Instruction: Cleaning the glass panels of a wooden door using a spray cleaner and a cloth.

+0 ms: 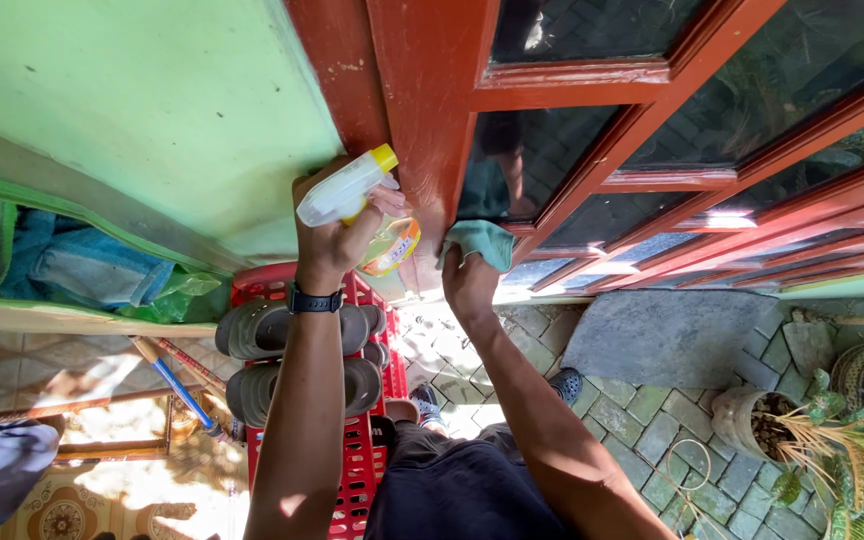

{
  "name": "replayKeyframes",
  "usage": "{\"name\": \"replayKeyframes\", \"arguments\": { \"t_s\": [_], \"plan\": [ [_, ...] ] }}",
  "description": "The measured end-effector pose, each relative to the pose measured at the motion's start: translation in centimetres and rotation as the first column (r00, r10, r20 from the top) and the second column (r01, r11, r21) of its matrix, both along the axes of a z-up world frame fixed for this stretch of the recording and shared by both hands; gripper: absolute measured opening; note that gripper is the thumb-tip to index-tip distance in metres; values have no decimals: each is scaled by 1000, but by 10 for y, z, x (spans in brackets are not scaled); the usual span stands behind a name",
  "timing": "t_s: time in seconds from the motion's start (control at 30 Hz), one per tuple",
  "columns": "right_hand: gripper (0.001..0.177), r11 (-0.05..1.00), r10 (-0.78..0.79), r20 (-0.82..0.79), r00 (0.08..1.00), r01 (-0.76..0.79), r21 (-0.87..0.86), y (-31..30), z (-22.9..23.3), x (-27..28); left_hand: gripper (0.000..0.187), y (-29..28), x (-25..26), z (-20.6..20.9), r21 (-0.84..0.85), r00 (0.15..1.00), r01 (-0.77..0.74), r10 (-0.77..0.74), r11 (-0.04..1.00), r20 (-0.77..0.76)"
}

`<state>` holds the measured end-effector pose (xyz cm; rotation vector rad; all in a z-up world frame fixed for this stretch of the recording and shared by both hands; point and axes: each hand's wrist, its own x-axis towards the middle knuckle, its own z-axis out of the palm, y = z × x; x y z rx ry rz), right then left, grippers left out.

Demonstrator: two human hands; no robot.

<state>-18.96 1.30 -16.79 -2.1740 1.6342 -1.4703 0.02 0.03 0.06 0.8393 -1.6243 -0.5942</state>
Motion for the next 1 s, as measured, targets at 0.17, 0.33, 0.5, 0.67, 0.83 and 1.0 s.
{"name": "replayKeyframes", "arguments": {
  "t_s": [0.17,0.33,0.5,0.67,0.83,1.0],
  "plan": [
    [16,957,8,764,645,-226,181,-17,-67,-2,13,1,2,1,39,999,3,-2,999,-32],
    [12,919,-24,844,536,-320,229,-17,0,-9,15,-2,2,-6,38,999,-5,6,999,-38],
    [6,973,158,667,728,-231,21,-22,79,-15,21,-1,2,-5,76,999,-1,5,997,-54],
    [6,973,103,764,637,-225,57,-19,122,-10,25,0,3,-4,98,999,-30,33,995,-27],
    [9,976,195,605,772,-213,-43,-13,33,-12,28,1,2,-2,46,998,-62,62,997,12],
    [9,985,20,369,929,-81,150,-20,-7,-19,24,1,6,0,39,998,-47,45,998,37]
  ]
}}
